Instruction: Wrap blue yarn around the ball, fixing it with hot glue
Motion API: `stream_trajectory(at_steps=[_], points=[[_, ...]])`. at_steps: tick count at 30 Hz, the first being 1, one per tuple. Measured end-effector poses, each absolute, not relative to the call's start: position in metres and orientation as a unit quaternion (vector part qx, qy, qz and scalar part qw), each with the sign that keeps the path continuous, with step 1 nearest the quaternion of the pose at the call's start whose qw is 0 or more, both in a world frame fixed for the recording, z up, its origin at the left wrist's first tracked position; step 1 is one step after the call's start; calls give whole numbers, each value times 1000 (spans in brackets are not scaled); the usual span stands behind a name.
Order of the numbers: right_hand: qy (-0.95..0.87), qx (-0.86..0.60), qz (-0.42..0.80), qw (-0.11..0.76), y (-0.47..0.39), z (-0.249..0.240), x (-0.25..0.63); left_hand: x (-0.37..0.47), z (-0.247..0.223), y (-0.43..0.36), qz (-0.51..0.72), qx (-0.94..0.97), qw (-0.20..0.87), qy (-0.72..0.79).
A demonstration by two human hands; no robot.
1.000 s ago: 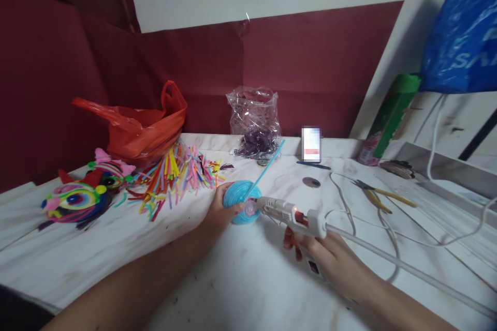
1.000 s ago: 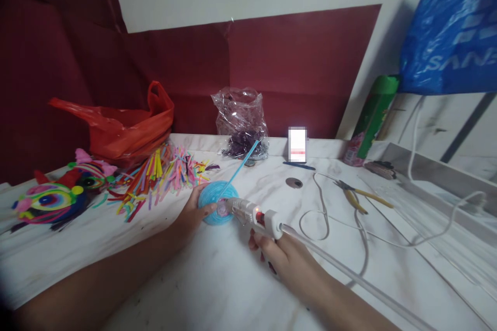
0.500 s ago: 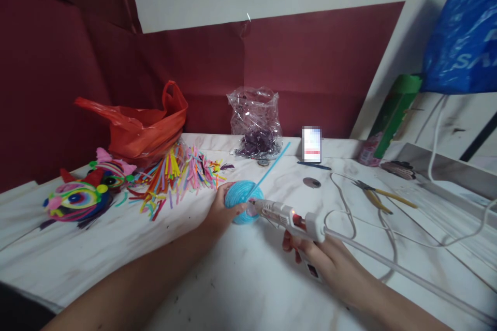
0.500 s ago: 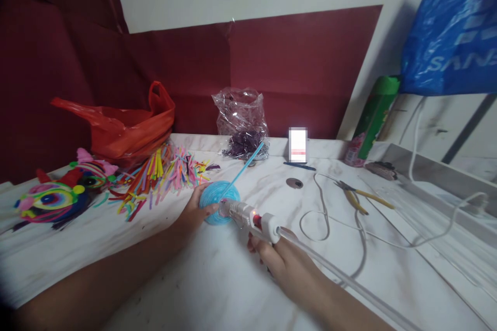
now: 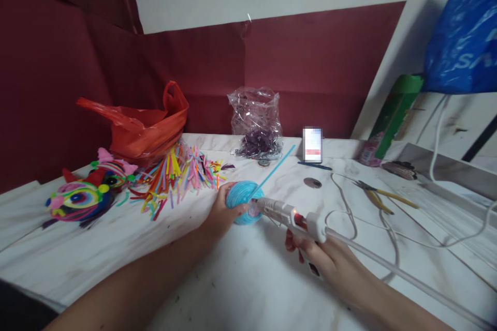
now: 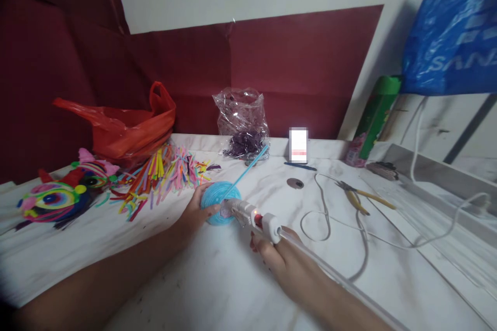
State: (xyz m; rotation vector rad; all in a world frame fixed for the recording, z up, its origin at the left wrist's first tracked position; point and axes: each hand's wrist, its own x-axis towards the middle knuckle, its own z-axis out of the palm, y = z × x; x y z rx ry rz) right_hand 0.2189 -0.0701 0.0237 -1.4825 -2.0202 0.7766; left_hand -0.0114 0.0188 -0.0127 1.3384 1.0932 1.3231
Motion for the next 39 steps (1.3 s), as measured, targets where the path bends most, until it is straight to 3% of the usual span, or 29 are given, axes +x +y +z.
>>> stream_trajectory(at_steps=[9,39], points=[[-712,-544,338,288,-65,18,221,-13,-11,18,537,535,471,452],[-717,-547,333,276,-67,21,216,-9,-10,19,557,526,461,449]])
